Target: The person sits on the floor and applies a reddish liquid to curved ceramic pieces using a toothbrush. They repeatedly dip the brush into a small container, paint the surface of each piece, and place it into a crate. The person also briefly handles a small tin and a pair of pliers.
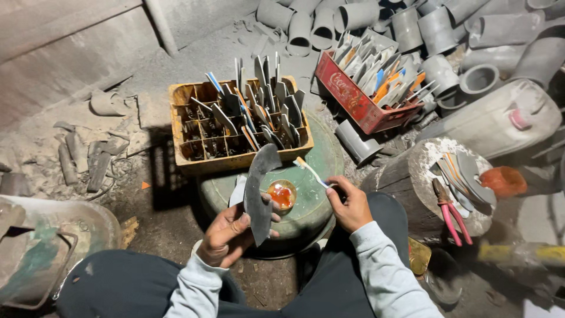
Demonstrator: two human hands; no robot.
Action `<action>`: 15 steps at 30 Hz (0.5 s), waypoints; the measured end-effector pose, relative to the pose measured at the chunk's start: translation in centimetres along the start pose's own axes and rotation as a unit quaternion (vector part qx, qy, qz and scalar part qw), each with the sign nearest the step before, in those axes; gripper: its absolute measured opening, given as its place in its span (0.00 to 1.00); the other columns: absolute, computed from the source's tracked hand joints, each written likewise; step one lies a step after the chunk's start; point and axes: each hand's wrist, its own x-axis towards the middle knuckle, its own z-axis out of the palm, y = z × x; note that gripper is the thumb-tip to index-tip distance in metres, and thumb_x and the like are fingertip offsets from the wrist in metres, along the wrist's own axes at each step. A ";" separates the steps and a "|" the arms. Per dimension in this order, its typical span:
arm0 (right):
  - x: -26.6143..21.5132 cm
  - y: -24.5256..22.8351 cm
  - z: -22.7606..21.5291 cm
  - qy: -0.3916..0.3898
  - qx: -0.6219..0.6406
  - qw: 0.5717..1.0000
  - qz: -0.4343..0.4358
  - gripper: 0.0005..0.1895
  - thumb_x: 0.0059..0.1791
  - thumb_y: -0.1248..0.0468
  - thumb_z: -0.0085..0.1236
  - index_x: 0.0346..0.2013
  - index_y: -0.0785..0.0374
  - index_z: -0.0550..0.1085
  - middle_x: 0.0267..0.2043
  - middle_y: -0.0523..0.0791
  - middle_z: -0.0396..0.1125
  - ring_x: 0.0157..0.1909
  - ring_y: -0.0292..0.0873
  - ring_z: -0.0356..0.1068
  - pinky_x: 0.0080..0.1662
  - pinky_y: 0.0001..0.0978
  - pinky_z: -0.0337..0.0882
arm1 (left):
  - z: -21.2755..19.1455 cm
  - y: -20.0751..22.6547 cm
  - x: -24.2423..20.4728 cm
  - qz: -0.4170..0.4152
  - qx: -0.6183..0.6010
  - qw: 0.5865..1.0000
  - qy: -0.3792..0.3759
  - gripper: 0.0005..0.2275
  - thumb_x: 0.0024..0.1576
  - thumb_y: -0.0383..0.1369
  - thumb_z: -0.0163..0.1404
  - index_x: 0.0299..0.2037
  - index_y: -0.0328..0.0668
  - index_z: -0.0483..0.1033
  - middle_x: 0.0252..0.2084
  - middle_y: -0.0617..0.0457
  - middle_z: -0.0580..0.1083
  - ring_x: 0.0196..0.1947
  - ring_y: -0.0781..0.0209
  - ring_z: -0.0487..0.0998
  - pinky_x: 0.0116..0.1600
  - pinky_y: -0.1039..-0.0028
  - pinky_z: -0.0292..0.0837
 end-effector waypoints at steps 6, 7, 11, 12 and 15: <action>0.4 1.2 1.0 0.010 -0.023 1.000 0.003 0.10 0.51 0.66 0.53 0.46 0.62 0.76 0.30 0.49 0.72 0.31 0.40 0.73 0.39 0.31 0.72 | -1.2 5.9 -1.9 0.032 0.314 0.936 0.156 0.21 0.55 0.30 0.53 0.59 0.27 0.73 0.56 0.41 0.76 0.54 0.51 0.79 0.57 0.56 0.81; 0.4 1.1 1.1 -0.002 -0.033 0.999 0.021 0.10 0.51 0.65 0.53 0.46 0.61 0.76 0.29 0.49 0.72 0.30 0.41 0.72 0.38 0.33 0.72 | -1.4 7.3 -2.0 0.025 0.341 0.922 0.180 0.22 0.54 0.33 0.57 0.58 0.29 0.75 0.54 0.40 0.77 0.53 0.49 0.79 0.57 0.55 0.80; 0.9 0.9 1.4 -0.040 -0.056 0.996 0.061 0.10 0.50 0.62 0.54 0.44 0.59 0.76 0.26 0.51 0.70 0.26 0.45 0.72 0.35 0.36 0.71 | -2.5 14.5 -0.8 -0.003 0.649 0.730 0.215 0.24 0.52 0.39 0.61 0.59 0.40 0.79 0.58 0.43 0.78 0.60 0.50 0.76 0.67 0.54 0.64; 1.1 0.9 1.5 -0.047 -0.059 0.995 0.064 0.10 0.50 0.62 0.54 0.44 0.59 0.76 0.25 0.52 0.70 0.26 0.45 0.72 0.35 0.37 0.71 | -2.6 16.4 0.0 -0.014 0.693 0.687 0.219 0.25 0.52 0.39 0.62 0.60 0.42 0.77 0.60 0.43 0.76 0.62 0.50 0.73 0.67 0.52 0.63; 1.6 1.2 1.5 -0.046 -0.044 0.996 0.056 0.10 0.50 0.62 0.55 0.44 0.59 0.76 0.25 0.51 0.70 0.25 0.44 0.70 0.34 0.36 0.71 | -2.3 20.6 3.7 -0.119 0.756 0.585 0.269 0.26 0.52 0.41 0.62 0.63 0.50 0.76 0.62 0.46 0.75 0.55 0.48 0.78 0.64 0.52 0.66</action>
